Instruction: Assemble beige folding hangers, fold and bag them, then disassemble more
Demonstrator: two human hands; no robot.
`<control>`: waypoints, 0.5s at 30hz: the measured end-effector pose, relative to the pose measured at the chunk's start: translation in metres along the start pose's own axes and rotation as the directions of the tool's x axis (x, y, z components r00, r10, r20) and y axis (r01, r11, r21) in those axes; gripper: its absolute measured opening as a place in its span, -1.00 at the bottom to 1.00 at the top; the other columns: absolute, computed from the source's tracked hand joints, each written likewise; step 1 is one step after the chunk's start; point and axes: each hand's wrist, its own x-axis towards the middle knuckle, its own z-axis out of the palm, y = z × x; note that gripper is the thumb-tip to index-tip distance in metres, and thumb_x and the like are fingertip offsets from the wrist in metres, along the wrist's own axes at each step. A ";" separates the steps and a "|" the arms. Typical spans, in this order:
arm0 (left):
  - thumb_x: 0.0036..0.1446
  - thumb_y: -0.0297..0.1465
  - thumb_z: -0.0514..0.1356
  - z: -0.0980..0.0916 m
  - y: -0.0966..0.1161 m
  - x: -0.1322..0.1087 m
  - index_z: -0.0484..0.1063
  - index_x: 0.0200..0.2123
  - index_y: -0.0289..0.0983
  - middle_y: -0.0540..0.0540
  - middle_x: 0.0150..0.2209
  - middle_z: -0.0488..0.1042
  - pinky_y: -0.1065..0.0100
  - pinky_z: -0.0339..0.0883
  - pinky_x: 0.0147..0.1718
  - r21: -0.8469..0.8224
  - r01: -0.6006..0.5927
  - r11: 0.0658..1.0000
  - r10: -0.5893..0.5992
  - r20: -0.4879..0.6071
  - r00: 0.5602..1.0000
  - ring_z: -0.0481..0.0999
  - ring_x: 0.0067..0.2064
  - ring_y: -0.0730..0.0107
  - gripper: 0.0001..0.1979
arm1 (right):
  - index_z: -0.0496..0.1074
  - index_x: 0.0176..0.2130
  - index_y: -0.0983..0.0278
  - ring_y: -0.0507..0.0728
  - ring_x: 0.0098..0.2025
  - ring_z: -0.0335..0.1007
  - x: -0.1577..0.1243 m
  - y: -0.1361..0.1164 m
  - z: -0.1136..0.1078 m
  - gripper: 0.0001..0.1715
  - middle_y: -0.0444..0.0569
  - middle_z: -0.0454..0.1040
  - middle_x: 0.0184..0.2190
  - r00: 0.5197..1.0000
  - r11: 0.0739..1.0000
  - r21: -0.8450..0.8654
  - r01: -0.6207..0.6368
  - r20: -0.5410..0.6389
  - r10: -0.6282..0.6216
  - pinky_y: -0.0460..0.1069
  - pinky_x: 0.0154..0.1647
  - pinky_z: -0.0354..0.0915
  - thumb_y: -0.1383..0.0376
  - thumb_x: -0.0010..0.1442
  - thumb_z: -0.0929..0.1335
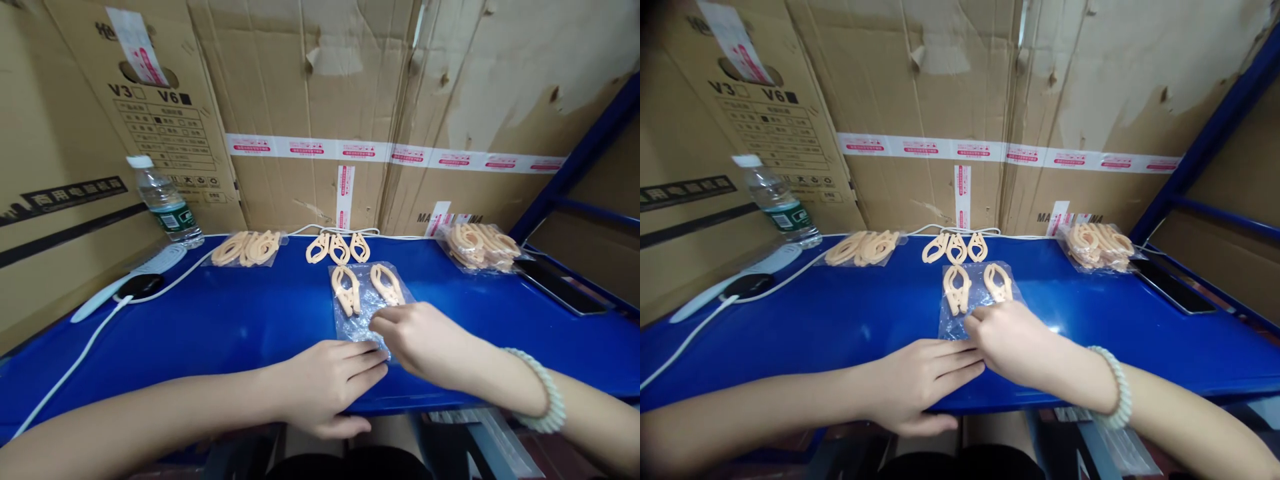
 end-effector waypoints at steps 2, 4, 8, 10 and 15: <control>0.34 -0.12 0.07 -0.001 -0.001 0.000 0.26 0.26 -0.52 -0.41 0.27 0.35 0.07 0.35 0.23 -0.002 0.007 1.000 -0.007 -0.021 1.000 0.36 0.29 -0.10 -0.37 | 0.44 -0.37 0.28 0.05 -0.55 0.29 0.009 0.020 -0.018 -0.78 -0.06 0.50 -0.48 0.997 0.994 0.075 -0.077 -0.017 0.078 -0.04 -0.54 0.19 0.49 0.19 0.25; 0.34 -0.14 0.07 -0.002 -0.001 0.000 0.27 0.25 -0.49 -0.41 0.27 0.35 0.08 0.40 0.18 -0.013 0.018 1.000 -0.019 -0.039 0.999 0.40 0.26 -0.07 -0.40 | 0.49 -0.18 0.34 0.11 -0.37 0.43 0.028 0.051 -0.022 -0.72 0.03 0.55 -0.35 0.988 0.990 0.035 -0.136 -0.062 0.138 -0.01 -0.34 0.30 0.51 0.22 0.24; 0.33 -0.16 0.09 -0.003 -0.003 0.002 0.32 0.21 -0.45 -0.39 0.22 0.41 0.08 0.43 0.17 -0.044 0.012 0.999 -0.014 -0.037 0.999 0.45 0.23 -0.03 -0.45 | 0.44 0.10 0.40 0.24 -0.01 0.45 0.077 0.123 0.017 -0.46 0.22 0.56 -0.05 0.990 0.987 -0.097 -0.130 0.048 0.135 0.07 -0.03 0.33 0.60 0.16 0.25; 0.34 -0.15 0.10 -0.003 -0.005 0.003 0.35 0.19 -0.44 -0.36 0.20 0.44 0.07 0.43 0.16 -0.044 -0.001 0.999 0.000 -0.038 0.999 0.46 0.21 -0.02 -0.47 | 0.36 0.22 0.33 0.25 0.21 0.32 0.096 0.148 0.045 -0.34 0.22 0.42 0.21 0.979 0.986 -0.116 -0.122 0.151 0.139 0.09 0.13 0.28 0.61 0.17 0.25; 0.37 -0.18 0.09 -0.005 -0.009 0.006 0.40 0.14 -0.42 -0.31 0.17 0.48 0.12 0.40 0.20 -0.064 -0.009 0.998 0.006 -0.041 0.999 0.46 0.21 0.07 -0.53 | 0.39 0.19 0.36 0.22 0.28 0.25 0.109 0.178 0.085 -0.41 0.19 0.43 0.21 0.968 0.981 -0.127 -0.144 0.188 0.167 0.06 0.18 0.22 0.60 0.22 0.23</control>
